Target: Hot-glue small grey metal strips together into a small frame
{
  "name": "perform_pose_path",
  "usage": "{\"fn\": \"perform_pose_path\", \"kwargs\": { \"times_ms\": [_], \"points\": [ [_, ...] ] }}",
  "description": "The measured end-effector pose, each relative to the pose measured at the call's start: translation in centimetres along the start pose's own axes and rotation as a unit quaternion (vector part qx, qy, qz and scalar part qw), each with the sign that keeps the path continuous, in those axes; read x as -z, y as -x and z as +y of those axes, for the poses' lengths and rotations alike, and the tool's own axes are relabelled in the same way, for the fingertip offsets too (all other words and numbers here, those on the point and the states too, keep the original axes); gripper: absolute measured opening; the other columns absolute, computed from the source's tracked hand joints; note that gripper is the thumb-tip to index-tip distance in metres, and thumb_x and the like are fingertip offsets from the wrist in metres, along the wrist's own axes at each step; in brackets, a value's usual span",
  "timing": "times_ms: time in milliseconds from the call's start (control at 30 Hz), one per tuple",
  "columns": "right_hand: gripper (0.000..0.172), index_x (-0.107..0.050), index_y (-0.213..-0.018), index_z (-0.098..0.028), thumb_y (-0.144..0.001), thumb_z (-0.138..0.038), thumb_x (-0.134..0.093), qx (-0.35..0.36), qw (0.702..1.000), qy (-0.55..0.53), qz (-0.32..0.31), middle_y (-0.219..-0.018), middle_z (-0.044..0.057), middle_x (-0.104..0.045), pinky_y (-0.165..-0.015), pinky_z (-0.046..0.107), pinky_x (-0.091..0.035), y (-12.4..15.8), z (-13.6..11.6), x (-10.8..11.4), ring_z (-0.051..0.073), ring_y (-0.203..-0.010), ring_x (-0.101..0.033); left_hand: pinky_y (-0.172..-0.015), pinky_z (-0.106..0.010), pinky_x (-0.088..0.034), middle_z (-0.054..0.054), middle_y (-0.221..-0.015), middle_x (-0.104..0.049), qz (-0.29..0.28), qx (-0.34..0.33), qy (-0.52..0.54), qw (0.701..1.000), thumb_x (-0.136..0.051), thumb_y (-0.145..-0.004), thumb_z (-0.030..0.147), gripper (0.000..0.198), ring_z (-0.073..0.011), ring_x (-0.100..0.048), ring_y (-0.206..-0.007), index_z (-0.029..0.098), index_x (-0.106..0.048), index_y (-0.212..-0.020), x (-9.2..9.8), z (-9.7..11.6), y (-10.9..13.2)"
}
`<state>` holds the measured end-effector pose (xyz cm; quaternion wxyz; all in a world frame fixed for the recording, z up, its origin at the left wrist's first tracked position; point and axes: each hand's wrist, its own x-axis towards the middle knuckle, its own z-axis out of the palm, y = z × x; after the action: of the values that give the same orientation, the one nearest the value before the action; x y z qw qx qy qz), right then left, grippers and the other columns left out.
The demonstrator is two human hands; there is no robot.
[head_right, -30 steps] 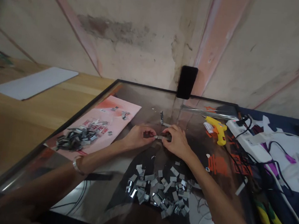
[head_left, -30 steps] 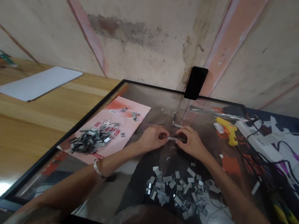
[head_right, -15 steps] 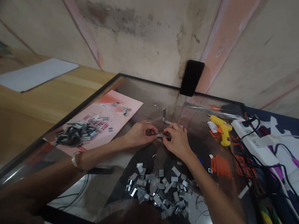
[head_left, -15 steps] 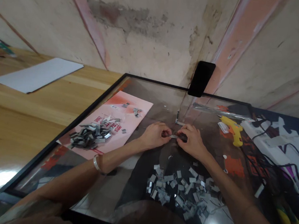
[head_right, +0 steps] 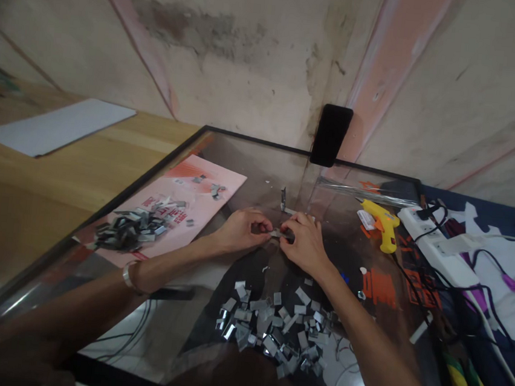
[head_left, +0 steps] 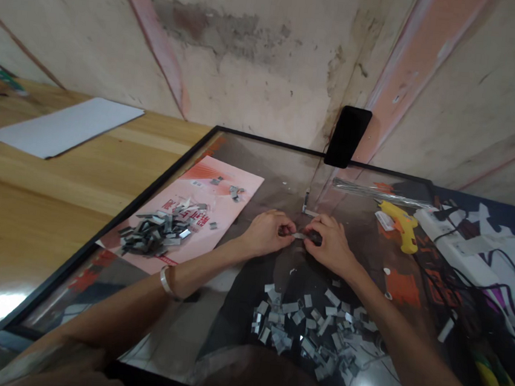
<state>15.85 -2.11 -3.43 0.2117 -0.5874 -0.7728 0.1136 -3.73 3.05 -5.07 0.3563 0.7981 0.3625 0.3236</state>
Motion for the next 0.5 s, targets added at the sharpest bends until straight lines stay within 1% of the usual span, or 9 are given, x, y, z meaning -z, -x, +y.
{"fn": "perform_pose_path", "kwargs": {
  "times_ms": [100,300,500],
  "points": [
    [0.011,-0.063,-0.085,-0.023,-0.075,-0.025,-0.060,0.000,1.000,0.001,0.004,-0.100,0.004,-0.059,-0.084,0.038,-0.034,0.01,0.03,-0.06,0.022,-0.095,-0.050,-0.066,-0.028,-0.038,-0.004,-0.070,-0.066,-0.008,0.001,-0.015,1.000,-0.070,-0.066,0.019,0.013,-0.0166,-0.056,-0.067,0.022,-0.073,-0.078,0.10,0.17,-0.05],
    [0.013,-0.064,-0.085,-0.024,-0.073,-0.024,-0.062,0.003,1.000,-0.001,0.006,-0.099,0.003,-0.059,-0.081,0.036,-0.035,-0.08,0.24,-0.31,0.022,-0.094,-0.050,-0.065,-0.026,-0.041,-0.002,-0.074,-0.066,-0.038,0.005,-0.095,0.995,-0.067,-0.072,0.025,0.012,-0.0143,-0.057,-0.069,0.020,-0.071,-0.082,0.37,0.66,-0.11],
    [0.015,-0.064,-0.087,-0.024,-0.073,-0.023,-0.061,0.008,1.000,0.004,0.005,-0.100,0.004,-0.059,-0.082,0.036,-0.034,-0.09,0.27,-0.31,0.022,-0.095,-0.050,-0.067,-0.026,-0.042,-0.001,-0.075,-0.067,-0.051,0.007,-0.123,0.991,-0.064,-0.072,0.025,0.014,-0.0144,-0.057,-0.071,0.020,-0.070,-0.084,0.30,0.74,-0.30]
  ]
}}
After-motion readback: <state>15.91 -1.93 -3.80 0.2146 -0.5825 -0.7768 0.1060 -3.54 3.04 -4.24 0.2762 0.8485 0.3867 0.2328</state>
